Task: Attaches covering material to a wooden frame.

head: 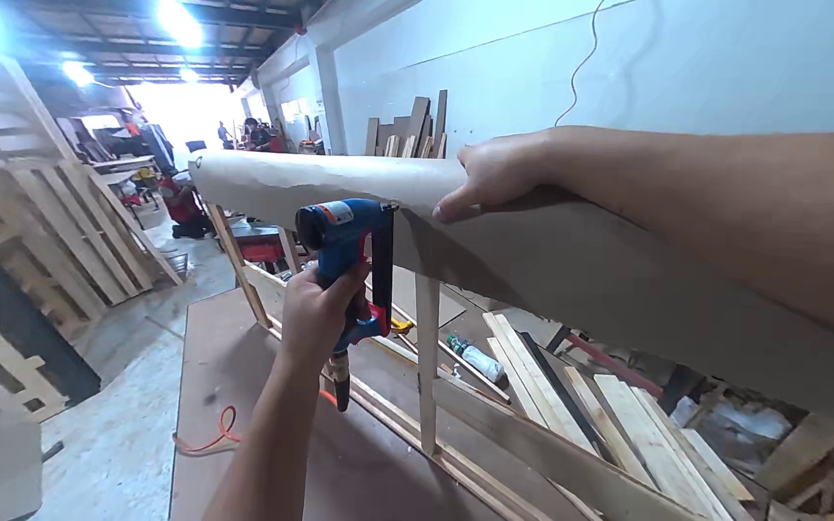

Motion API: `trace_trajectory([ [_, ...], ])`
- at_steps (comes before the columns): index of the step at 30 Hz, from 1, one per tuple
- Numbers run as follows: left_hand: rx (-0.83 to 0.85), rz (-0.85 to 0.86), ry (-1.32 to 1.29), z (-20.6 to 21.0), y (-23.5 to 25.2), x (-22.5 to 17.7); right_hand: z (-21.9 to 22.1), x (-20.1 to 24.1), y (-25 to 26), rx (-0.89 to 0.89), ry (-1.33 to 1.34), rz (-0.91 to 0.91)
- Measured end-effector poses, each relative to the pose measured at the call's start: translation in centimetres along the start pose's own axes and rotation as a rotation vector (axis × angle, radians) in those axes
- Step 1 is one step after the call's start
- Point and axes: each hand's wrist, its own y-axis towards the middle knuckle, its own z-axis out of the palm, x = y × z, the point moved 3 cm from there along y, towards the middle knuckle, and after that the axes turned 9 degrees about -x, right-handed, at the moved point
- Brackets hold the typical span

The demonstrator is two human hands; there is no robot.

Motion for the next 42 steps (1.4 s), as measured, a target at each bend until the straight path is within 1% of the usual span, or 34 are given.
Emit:
trace_trajectory([
  [3, 0.023, 0.013, 0.065, 0.6, 0.5, -0.5, -0.3, 0.6, -0.4, 0.0, -0.003, -0.011],
  [7, 0.063, -0.046, 0.153, 0.8, 0.7, -1.1, -0.3, 1.2, -0.9, -0.009, 0.022, 0.04],
  [8, 0.063, -0.054, 0.164, 1.0, 0.8, -1.1, 0.3, 0.6, -0.6, -0.042, 0.005, 0.044],
  [10, 0.06, -0.051, 0.202, 1.2, 0.9, -0.8, 3.2, -2.5, 1.5, -0.252, 0.011, -0.021],
  [11, 0.061, -0.045, 0.224, 1.4, 1.1, -1.0, 3.8, -3.1, 1.8, -0.297, 0.012, -0.033],
  [12, 0.064, -0.04, 0.236, 1.3, 1.2, -1.3, 2.8, -2.4, 1.1, -0.26, 0.005, -0.021],
  [13, 0.072, -0.043, 0.228, 1.1, 1.1, -1.7, 1.3, -0.5, -0.1, -0.14, -0.018, 0.025],
  [14, 0.074, -0.044, 0.217, 0.6, 0.8, -2.1, 0.2, 1.0, -1.0, -0.065, -0.043, 0.044],
  [15, 0.069, -0.038, 0.194, 0.1, 0.4, -2.3, -0.3, 2.0, -1.5, -0.041, -0.047, 0.037],
  [18, 0.053, -0.005, 0.099, 0.0, -1.1, -2.1, -0.2, 2.6, -1.9, -0.078, -0.042, 0.002],
  [20, 0.075, 0.002, 0.092, 0.6, -1.3, -2.0, 0.0, 2.5, -1.8, -0.083, -0.047, -0.007],
  [24, 0.128, -0.022, 0.229, 1.0, 0.1, -2.6, -0.2, 1.9, -1.7, -0.079, -0.067, 0.005],
  [28, 0.187, -0.058, 0.292, 0.9, 1.6, -3.3, -0.2, 2.0, -1.4, -0.075, -0.09, 0.003],
  [30, 0.189, -0.066, 0.336, 1.1, 1.7, -3.6, -0.3, 2.0, -1.6, -0.077, -0.084, 0.005],
  [33, 0.167, -0.017, 0.407, 1.2, 1.3, -3.4, -0.5, 2.2, -1.9, -0.065, -0.064, 0.013],
  [35, 0.164, -0.012, 0.313, 0.6, 1.0, -2.6, -0.2, 1.8, -1.7, -0.077, -0.051, 0.002],
  [38, 0.105, 0.017, 0.178, 0.0, -0.5, -1.5, -0.5, 2.1, -2.1, -0.083, -0.062, 0.012],
  [40, 0.087, 0.054, 0.153, 0.2, -1.6, -1.4, -0.6, 2.0, -2.1, -0.105, -0.084, 0.011],
  [42, 0.111, 0.112, 0.158, 1.1, -2.4, -2.2, -0.6, 1.4, -1.9, -0.124, -0.099, -0.011],
])
